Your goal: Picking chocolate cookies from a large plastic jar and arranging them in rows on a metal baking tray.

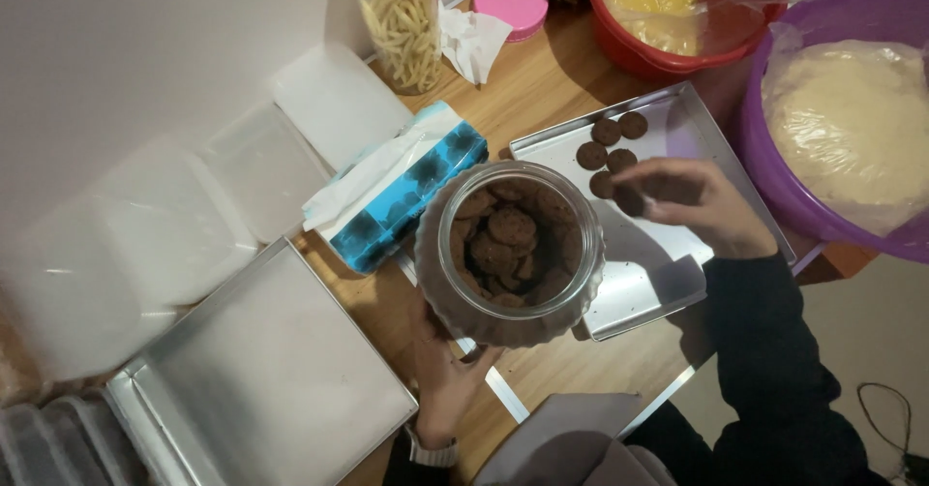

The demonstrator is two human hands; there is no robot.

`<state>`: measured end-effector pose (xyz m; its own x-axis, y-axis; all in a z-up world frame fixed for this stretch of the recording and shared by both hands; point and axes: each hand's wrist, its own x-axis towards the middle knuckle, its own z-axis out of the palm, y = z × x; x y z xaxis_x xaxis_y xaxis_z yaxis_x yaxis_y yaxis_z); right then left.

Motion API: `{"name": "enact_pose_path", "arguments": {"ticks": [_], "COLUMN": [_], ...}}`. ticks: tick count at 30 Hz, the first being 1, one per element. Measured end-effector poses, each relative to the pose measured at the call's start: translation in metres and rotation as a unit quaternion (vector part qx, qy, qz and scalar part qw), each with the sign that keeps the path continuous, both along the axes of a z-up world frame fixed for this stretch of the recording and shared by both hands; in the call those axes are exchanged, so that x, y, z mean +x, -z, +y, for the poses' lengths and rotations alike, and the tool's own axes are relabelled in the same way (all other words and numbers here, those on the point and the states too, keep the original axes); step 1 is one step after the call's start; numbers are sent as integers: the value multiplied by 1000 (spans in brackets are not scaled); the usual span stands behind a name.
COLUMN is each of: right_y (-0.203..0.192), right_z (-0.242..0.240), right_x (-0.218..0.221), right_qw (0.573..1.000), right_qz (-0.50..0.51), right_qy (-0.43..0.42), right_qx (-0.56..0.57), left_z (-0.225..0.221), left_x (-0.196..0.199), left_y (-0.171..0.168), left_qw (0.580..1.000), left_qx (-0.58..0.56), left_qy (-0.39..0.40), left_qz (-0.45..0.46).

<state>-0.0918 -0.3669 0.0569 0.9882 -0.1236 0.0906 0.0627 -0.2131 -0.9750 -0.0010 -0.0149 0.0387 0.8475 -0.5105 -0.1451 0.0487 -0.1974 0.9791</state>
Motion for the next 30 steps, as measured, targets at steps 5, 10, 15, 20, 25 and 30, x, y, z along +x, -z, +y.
{"name": "enact_pose_path", "arguments": {"ticks": [5, 10, 15, 20, 25, 30], "right_y": [-8, 1, 2, 11, -34, -52], "right_z": [7, 6, 11, 3, 43, 64], "right_x": [-1, 1, 6, -4, 5, 10], "right_qw": [991, 989, 983, 972, 986, 963], "right_qz": [59, 85, 88, -24, 30, -74], "right_qy": [102, 90, 92, 3, 164, 229], "right_qx": [-67, 85, 130, 232, -25, -124], "left_z": [4, 6, 5, 10, 11, 12], "left_x": [1, -1, 2, -1, 0, 0], "left_y": [14, 22, 22, 36, 37, 36], "left_qw": [995, 988, 992, 987, 982, 979], "left_qx": [-24, -12, -7, 18, 35, 5], "left_qy": [4, 11, 20, 8, 7, 3], "left_qz": [-100, -152, -127, -159, -188, -203]}}
